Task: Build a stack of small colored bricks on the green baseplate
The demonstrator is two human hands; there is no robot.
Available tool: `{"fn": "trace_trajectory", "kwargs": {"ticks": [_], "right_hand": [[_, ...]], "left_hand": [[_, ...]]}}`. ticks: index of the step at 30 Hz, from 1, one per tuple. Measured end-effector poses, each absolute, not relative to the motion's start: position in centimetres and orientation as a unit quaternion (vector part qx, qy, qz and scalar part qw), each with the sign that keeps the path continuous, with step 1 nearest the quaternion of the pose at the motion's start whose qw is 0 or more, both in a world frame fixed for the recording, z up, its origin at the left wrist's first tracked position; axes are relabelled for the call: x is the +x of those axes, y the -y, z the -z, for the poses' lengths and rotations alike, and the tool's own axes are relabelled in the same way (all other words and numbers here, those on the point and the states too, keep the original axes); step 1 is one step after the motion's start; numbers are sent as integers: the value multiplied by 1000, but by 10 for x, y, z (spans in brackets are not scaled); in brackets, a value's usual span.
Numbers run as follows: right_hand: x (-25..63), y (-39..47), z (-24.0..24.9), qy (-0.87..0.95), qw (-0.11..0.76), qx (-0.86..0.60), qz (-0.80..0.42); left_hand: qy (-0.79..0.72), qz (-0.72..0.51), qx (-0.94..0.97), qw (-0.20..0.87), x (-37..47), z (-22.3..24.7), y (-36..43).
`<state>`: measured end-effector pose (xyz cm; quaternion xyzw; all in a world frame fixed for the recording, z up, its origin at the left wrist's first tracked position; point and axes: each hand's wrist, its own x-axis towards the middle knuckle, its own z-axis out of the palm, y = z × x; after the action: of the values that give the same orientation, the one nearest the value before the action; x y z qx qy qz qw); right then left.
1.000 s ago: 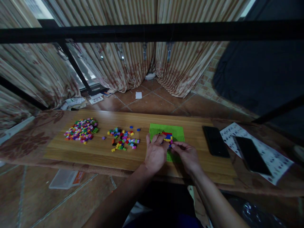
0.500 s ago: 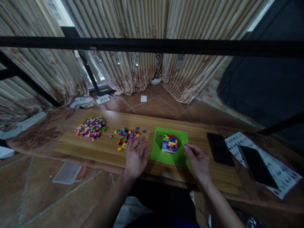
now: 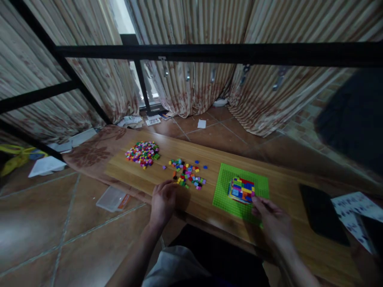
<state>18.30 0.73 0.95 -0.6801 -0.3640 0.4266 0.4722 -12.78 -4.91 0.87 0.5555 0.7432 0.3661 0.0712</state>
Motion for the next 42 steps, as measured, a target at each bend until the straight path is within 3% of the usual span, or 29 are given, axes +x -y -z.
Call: {"fn": "trace_trajectory", "kwargs": {"ticks": [6, 10, 16, 22, 37, 42], "right_hand": [[189, -2, -11, 354, 435, -725, -401], [178, 6, -37, 338, 416, -781, -320], [154, 18, -73, 429, 363, -773, -295], [154, 32, -51, 495, 338, -747, -287], [139, 44, -15, 505, 386, -681, -363], [146, 47, -6, 523, 362, -685, -356]], "left_hand": [[-757, -368, 538, 46, -142, 0, 41], [-773, -347, 528, 56, -147, -3, 33], [-770, -328, 539, 93, -143, -5, 25], [-750, -331, 561, 114, -139, 1, 35], [-756, -318, 566, 87, -138, -4, 2], [-790, -215, 572, 48, -146, -21, -48]]}}
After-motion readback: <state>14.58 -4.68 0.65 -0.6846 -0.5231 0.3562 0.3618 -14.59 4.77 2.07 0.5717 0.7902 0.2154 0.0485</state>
